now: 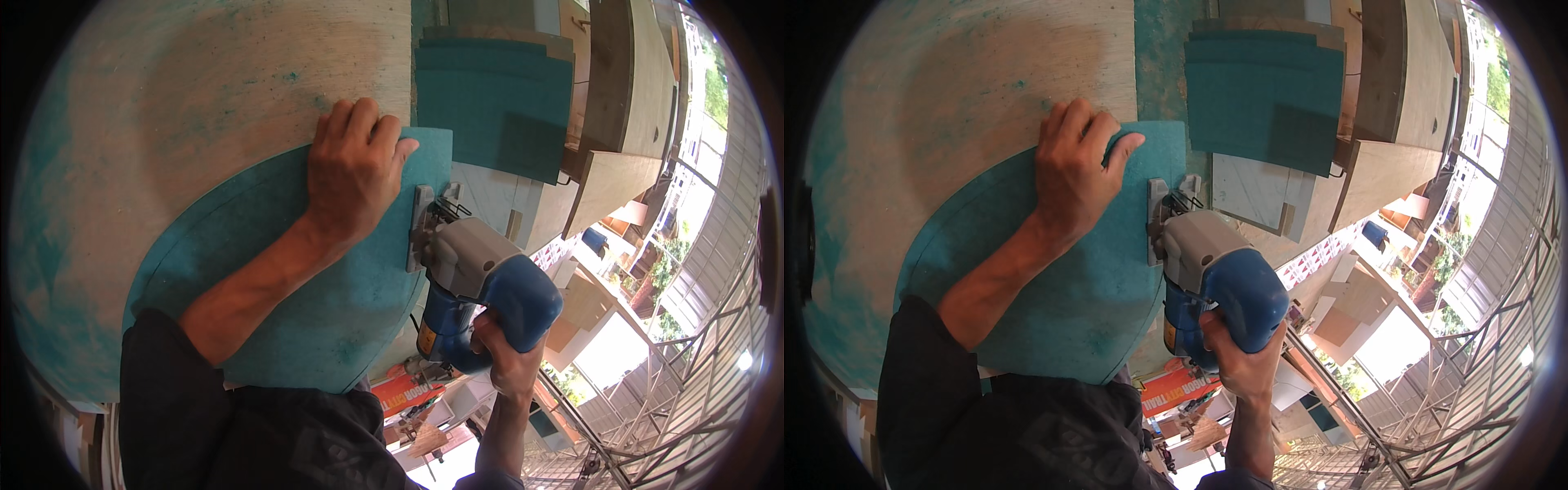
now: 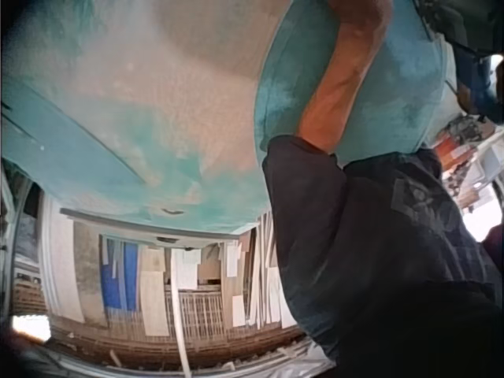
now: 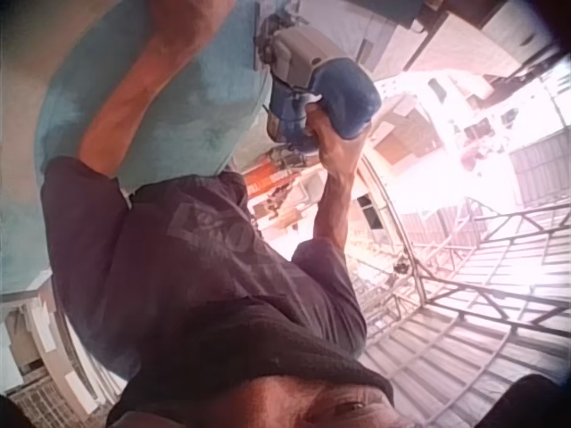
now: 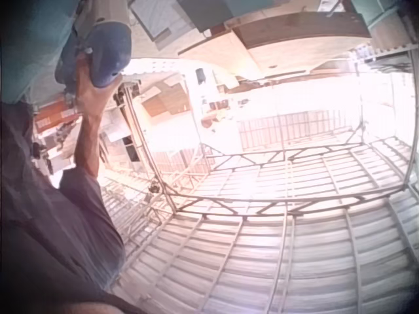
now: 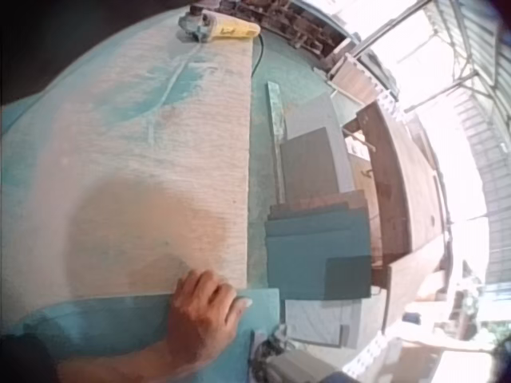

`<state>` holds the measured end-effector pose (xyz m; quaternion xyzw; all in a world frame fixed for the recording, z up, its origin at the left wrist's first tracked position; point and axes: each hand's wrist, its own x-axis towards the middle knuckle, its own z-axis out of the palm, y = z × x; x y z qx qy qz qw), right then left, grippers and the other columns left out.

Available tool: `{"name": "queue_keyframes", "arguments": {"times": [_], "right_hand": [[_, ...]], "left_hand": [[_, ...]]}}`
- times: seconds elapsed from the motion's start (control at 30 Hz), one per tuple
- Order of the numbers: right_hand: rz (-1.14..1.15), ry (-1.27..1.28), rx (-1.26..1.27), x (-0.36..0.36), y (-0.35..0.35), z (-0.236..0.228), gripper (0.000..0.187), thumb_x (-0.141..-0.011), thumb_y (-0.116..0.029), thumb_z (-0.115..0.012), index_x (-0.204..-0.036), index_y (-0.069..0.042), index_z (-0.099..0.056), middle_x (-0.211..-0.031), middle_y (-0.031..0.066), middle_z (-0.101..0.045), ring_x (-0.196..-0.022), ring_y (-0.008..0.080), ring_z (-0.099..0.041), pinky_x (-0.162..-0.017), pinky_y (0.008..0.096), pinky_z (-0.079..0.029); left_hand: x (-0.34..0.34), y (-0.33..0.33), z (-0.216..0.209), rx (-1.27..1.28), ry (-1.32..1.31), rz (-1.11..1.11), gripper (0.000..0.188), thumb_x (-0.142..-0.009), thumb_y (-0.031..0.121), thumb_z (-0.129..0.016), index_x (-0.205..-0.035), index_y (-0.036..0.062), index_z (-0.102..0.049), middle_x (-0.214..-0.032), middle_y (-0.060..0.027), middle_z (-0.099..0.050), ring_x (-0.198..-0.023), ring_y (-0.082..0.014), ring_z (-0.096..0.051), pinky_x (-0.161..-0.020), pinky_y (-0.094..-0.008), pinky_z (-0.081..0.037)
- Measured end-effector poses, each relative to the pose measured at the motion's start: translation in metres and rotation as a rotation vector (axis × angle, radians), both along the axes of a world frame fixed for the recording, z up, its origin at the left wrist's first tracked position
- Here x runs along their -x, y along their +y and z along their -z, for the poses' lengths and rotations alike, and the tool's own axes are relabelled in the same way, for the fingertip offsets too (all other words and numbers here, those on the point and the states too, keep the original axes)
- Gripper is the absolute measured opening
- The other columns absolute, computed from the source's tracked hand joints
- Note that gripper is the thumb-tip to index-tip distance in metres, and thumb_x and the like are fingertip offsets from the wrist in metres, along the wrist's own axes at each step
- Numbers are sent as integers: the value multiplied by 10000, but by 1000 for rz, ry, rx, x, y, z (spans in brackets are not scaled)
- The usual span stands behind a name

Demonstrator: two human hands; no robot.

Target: The person cuts a curved piece of wood using a jigsaw and then smooths the surface and edges with a handheld orbital sander.

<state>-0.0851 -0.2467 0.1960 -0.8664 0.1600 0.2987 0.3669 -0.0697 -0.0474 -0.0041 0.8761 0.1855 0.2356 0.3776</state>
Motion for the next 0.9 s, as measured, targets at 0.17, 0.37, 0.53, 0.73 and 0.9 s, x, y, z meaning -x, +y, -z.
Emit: {"name": "queue_keyframes", "arguments": {"times": [0.17, 0.37, 0.53, 0.73, 0.9], "right_hand": [[12, -8, -1, -1, 4, -1, 212, -829, 3, -726, -1016, 43, -636, -751, 77, -646, -572, 158, -610, -529, 287, -485], [21, -31, -20, -3, 5, 0, 189, -836, -36, -760, -993, 30, -679, -721, 50, -662, -571, 121, -614, -532, 266, -482], [29, -31, -27, -5, 8, 0, 176, -841, -47, -773, -984, 21, -696, -708, 37, -669, -574, 104, -615, -538, 256, -481], [15, -32, -32, -7, 13, -1, 173, -836, -35, -757, -978, 26, -680, -721, 49, -660, -575, 121, -614, -535, 265, -480], [-22, -12, -9, -10, 9, -1, 196, -824, -14, -733, -993, 37, -648, -763, 75, -653, -578, 155, -618, -531, 289, -490]], "left_hand": [[1, 1, 1, -46, 6, 13, 350, -682, 163, -908, -823, 69, -602, -879, -59, -510, -844, -233, -547, -753, -385, -471], [0, 1, 0, 0, -13, 2, 322, -740, 205, -879, -803, 65, -596, -843, -79, -524, -812, -278, -558, -738, -415, -457], [2, 3, -1, 3, -11, 4, 322, -741, 206, -878, -799, 66, -593, -844, -81, -524, -811, -280, -557, -737, -418, -455], [3, 5, -3, 3, -15, 2, 323, -735, 201, -879, -800, 66, -592, -851, -87, -526, -819, -288, -562, -737, -422, -450], [3, 5, -4, 4, -8, 9, 318, -732, 196, -880, -803, 68, -597, -859, -87, -534, -827, -288, -566, -736, -418, -449]]}}
